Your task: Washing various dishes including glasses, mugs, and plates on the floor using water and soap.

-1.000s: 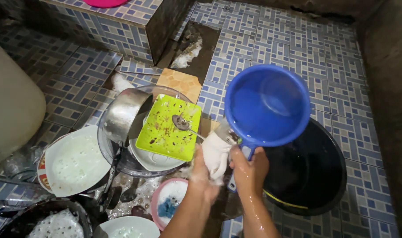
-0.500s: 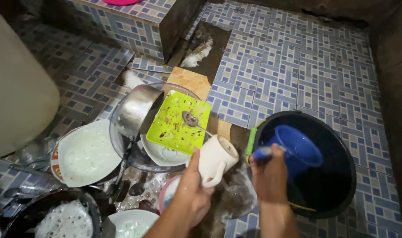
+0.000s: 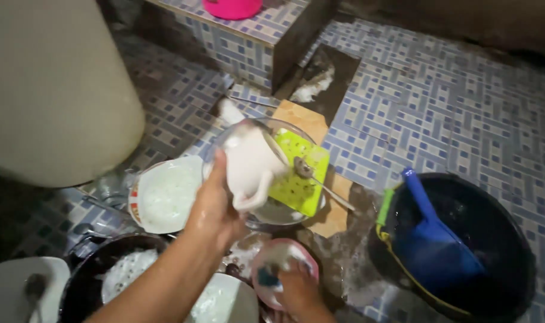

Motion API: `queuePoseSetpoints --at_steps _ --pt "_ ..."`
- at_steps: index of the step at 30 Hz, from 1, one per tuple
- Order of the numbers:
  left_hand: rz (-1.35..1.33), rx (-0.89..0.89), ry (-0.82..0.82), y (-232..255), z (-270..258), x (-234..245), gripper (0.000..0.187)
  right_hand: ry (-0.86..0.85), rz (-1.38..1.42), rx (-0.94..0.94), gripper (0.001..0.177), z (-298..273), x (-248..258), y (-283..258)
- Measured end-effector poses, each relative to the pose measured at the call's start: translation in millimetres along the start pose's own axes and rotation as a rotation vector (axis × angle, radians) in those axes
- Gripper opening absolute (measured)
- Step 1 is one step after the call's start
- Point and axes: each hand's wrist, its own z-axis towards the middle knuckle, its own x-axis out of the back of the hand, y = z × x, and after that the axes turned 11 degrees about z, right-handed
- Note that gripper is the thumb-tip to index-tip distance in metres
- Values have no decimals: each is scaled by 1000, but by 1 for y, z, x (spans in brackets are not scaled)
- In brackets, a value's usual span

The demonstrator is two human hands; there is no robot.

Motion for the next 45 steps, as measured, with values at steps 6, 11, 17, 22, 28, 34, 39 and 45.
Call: queuePoseSetpoints --at_steps 6,11,17,22,28,34,39,45 --pt "56 -240 392 73 27 59 46 -125 3 -40 58 28 -55 51" --pt "65 -181 420 66 -29 104 41 44 609 -153 48 53 -48 56" --pt "-14 -142 409 33 -56 163 53 277 808 132 31 26 146 -120" --pt "-161 -105 366 21 -59 164 60 267 1038 551 20 45 205 -250" --pt "-208 -26 233 8 -53 190 64 287 371 1013 33 109 165 -292" --pt "-254 -135 28 26 -73 174 63 198 904 343 22 149 153 -268" --pt "-311 -228 261 36 -75 170 61 320 1469 582 13 91 146 -298" --pt "-119 -344 72 20 -74 171 56 843 -245 1100 30 76 130 -363"
